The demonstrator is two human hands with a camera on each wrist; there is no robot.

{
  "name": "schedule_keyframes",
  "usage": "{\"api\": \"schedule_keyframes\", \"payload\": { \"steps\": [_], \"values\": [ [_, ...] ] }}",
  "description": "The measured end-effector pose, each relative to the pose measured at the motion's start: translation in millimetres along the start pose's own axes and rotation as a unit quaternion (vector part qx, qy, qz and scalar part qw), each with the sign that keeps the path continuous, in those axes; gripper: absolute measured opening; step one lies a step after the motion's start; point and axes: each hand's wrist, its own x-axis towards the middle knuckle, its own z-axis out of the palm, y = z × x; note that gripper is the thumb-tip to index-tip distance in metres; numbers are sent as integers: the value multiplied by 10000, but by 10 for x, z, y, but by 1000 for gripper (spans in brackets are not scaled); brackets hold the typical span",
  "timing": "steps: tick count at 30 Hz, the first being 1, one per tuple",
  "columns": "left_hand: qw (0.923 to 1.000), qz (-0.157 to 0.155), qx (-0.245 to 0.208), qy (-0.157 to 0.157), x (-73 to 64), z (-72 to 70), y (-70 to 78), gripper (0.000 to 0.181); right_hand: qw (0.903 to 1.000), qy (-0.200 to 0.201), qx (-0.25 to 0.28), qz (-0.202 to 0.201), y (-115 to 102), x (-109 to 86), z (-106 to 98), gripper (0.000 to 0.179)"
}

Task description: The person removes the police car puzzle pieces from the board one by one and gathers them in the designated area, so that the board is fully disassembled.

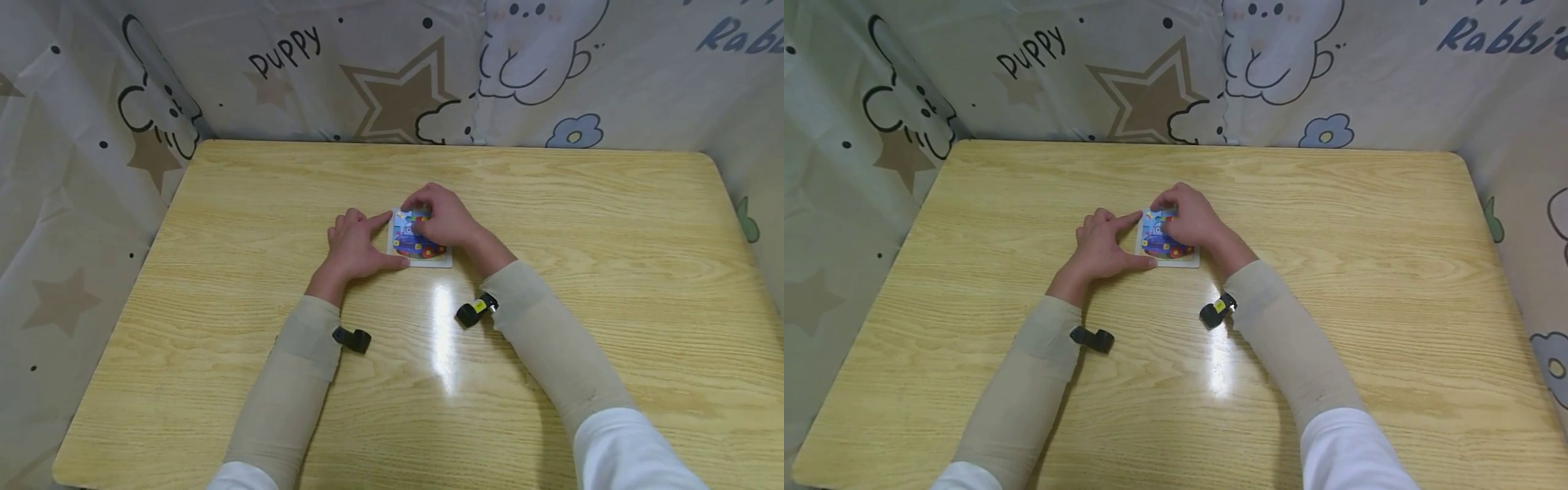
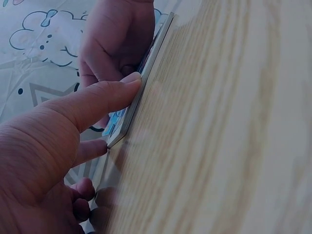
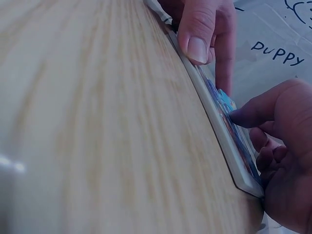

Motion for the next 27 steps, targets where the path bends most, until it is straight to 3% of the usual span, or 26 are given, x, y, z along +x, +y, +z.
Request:
{"api": "schedule_keyframes", "payload": {
  "steps": [13, 22, 27],
  "values": [
    [10000, -75, -22, -21, -18, -17, 14, 99, 9997, 177, 145, 27, 51, -6, -7, 29],
    [10000, -22, -80, 10, -11, -10, 8, 99, 9990, 142, -289, -296, 46, -20, 1, 29],
    [10000, -61, -47, -5, -6, -10, 8, 100, 9982, 276, -482, -235, 62, -46, 7, 31]
  ]
}}
